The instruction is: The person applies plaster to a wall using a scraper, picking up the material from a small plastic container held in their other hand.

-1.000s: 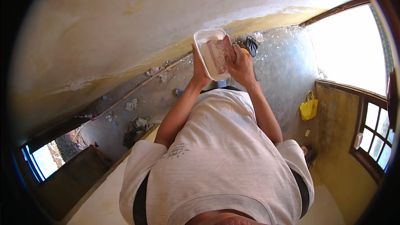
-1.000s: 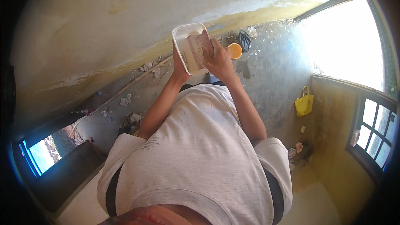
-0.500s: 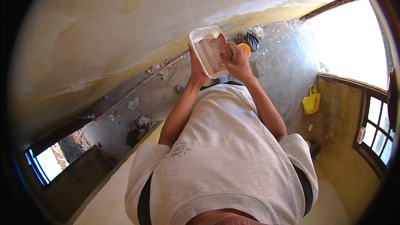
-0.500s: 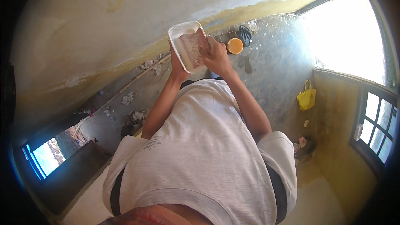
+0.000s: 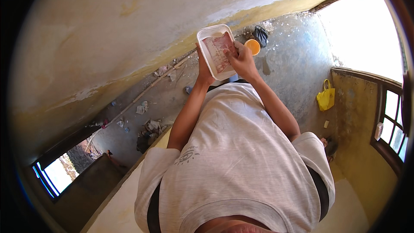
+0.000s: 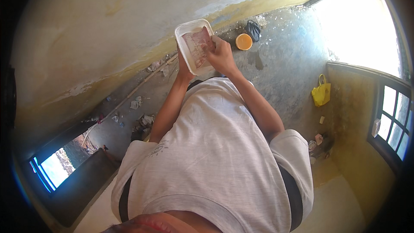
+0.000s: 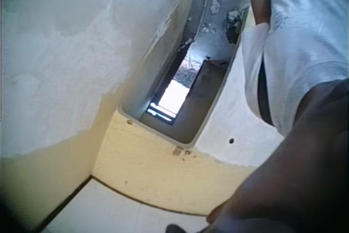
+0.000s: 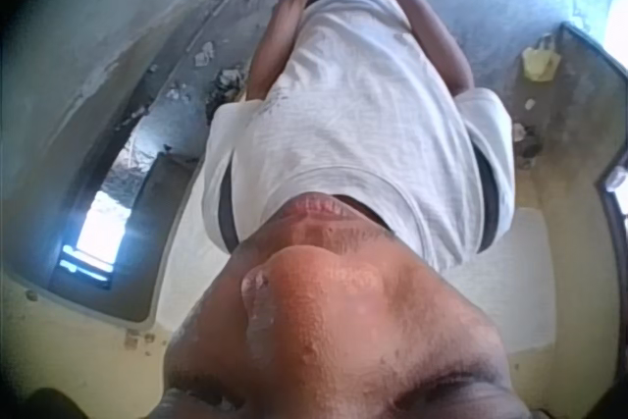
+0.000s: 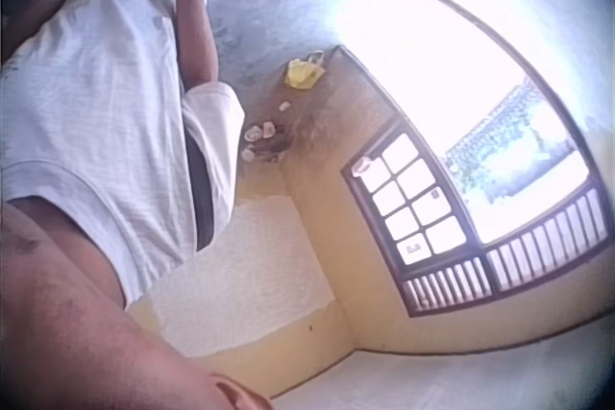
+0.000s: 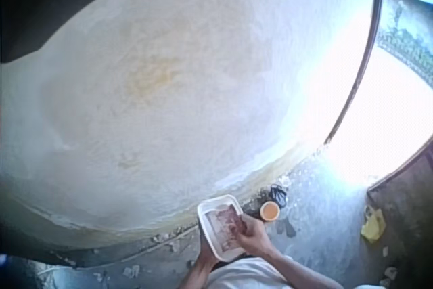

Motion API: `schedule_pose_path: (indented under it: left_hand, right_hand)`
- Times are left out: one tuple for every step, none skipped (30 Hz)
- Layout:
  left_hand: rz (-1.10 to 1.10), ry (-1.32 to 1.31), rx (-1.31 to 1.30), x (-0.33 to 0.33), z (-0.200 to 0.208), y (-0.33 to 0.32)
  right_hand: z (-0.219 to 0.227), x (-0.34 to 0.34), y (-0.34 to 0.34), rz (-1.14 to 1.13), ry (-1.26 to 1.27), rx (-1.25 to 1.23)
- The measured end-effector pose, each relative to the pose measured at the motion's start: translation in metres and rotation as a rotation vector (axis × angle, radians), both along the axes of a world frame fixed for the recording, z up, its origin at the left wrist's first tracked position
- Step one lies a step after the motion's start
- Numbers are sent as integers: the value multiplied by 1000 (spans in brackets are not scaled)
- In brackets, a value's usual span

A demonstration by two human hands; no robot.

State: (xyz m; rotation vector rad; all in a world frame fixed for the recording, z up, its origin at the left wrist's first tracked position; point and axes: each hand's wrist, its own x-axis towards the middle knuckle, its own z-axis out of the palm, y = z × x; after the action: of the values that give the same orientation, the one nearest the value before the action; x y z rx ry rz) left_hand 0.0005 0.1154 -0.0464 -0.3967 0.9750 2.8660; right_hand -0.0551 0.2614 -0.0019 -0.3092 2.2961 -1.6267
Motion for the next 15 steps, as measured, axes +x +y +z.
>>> schedule_pose_path:
  left_hand:
    - [-2, -1, 0, -1, -2, 0]
    - [-8, -22, 47, -2, -4, -1]
    - [-16, -43, 93, -2, -5, -1]
    - [-16, -43, 95, -2, -7, -1]
    - [-34, -24, 95, -3, -6, -1]
    - [-53, -6, 95, -4, -6, -1]
    - [-54, -3, 97, -5, -5, -1]
    - [-40, 53, 179, -6, -5, 0]
    - [-30, 85, 222, -8, -5, 0]
    - [-20, 116, 264, -9, -5, 1]
    - [-3, 116, 335, -11, -8, 1]
    - [12, 116, 406, -13, -9, 2]
    - [16, 120, 411, -15, -9, 3]
    - [25, 127, 359, -18, -7, 5]
    - [35, 134, 306, -20, -4, 7]
  right_hand:
    - [-3, 0, 1, -2, -1, 0]
    - [-5, -1, 2, -4, -15, -8]
    - [-7, -1, 3, -7, -29, -16]
    - [-8, 0, 4, -7, -28, -15]
    - [-8, 1, 5, -38, -78, -153]
    - [-7, 1, 6, -70, -128, -291]
    - [-6, 0, 8, -71, -125, -289]
    - [0, -3, 11, -74, -96, -235]
    - [7, -6, 13, -78, -66, -183]
    - [15, -8, 15, -70, -61, -179]
    - [35, -10, 17, -75, 62, -10]
    - [50, -9, 19, -81, 185, 158]
    - [57, -6, 20, -77, 189, 163]
    - [63, -3, 20, -125, 242, 111]
    - [66, -2, 19, -172, 295, 59]
